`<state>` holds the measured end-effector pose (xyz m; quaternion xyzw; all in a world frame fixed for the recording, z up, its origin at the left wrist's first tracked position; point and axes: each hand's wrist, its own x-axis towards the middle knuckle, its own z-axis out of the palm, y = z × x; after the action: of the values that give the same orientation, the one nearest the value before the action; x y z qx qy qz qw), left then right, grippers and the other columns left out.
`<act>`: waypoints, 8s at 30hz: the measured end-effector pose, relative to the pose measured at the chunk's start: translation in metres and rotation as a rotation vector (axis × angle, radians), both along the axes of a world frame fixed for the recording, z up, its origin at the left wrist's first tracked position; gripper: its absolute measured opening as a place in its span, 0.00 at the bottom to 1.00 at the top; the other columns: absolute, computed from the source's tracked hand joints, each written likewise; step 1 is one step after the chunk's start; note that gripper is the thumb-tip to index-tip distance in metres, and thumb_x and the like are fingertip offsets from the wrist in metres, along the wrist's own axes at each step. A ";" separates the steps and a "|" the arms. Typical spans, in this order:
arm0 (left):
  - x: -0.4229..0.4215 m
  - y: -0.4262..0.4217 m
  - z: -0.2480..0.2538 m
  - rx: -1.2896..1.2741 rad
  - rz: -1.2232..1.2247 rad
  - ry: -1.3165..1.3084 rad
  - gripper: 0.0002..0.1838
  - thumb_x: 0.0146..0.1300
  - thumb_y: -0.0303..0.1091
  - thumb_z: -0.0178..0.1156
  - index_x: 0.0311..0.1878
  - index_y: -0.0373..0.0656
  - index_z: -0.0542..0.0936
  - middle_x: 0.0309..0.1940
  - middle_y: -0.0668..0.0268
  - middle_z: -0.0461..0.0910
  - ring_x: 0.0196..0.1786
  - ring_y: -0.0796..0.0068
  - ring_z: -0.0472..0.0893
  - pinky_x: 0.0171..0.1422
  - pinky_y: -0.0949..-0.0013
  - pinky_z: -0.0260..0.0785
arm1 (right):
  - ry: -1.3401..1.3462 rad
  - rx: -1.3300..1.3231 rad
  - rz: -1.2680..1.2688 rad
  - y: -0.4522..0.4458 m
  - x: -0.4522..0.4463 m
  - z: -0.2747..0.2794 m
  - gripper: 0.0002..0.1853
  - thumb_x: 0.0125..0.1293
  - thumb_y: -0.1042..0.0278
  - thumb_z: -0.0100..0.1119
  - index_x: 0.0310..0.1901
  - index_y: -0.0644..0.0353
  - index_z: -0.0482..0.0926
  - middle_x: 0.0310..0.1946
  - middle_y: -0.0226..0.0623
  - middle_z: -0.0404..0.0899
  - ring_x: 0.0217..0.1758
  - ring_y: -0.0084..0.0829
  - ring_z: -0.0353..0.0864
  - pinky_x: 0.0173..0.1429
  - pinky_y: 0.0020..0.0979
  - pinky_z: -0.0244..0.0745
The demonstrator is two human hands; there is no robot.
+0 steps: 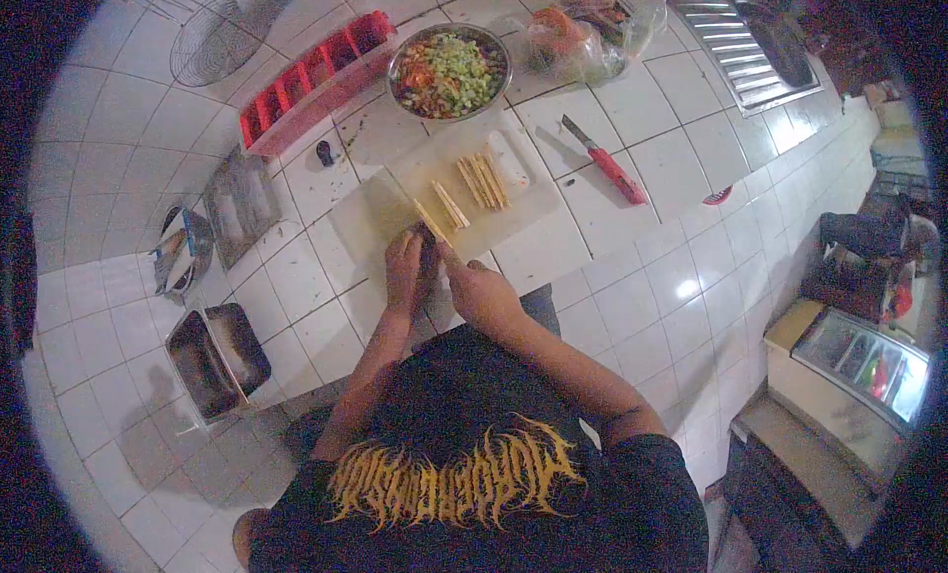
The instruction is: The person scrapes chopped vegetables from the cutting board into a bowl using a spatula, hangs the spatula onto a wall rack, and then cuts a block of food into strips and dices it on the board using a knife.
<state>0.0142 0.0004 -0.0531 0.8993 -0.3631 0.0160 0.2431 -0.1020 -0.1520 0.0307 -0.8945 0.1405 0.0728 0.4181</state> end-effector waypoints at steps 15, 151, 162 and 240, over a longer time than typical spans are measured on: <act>-0.002 -0.009 0.027 -0.065 -0.017 -0.011 0.18 0.61 0.30 0.65 0.53 0.35 0.79 0.57 0.52 0.77 0.62 0.49 0.76 0.67 0.49 0.67 | 0.151 -0.234 0.137 0.004 0.008 0.001 0.39 0.69 0.71 0.51 0.81 0.44 0.52 0.32 0.52 0.80 0.29 0.55 0.85 0.34 0.52 0.82; 0.023 0.011 0.071 0.087 0.231 0.062 0.09 0.60 0.37 0.65 0.39 0.43 0.83 0.39 0.59 0.79 0.47 0.57 0.79 0.55 0.49 0.62 | 0.054 0.189 -0.547 -0.084 -0.041 0.000 0.19 0.73 0.61 0.63 0.60 0.62 0.79 0.23 0.30 0.79 0.22 0.18 0.75 0.27 0.27 0.71; 0.034 -0.008 0.079 -0.287 0.183 0.309 0.10 0.55 0.33 0.69 0.36 0.41 0.79 0.28 0.59 0.82 0.30 0.57 0.83 0.39 0.54 0.74 | -0.013 0.129 -0.414 -0.071 -0.046 -0.014 0.20 0.71 0.63 0.65 0.61 0.61 0.79 0.27 0.38 0.84 0.27 0.25 0.80 0.36 0.32 0.77; 0.034 -0.029 0.060 0.166 0.291 -0.105 0.10 0.64 0.39 0.66 0.44 0.48 0.83 0.46 0.63 0.81 0.53 0.59 0.78 0.58 0.47 0.61 | 0.186 -0.021 -0.144 -0.096 -0.005 0.018 0.17 0.76 0.54 0.53 0.50 0.61 0.71 0.34 0.57 0.84 0.39 0.61 0.84 0.44 0.59 0.77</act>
<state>0.0486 -0.0283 0.0073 0.9573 -0.2414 0.0682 0.1439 -0.1070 -0.2479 0.0492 -0.8759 0.2432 0.1237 0.3979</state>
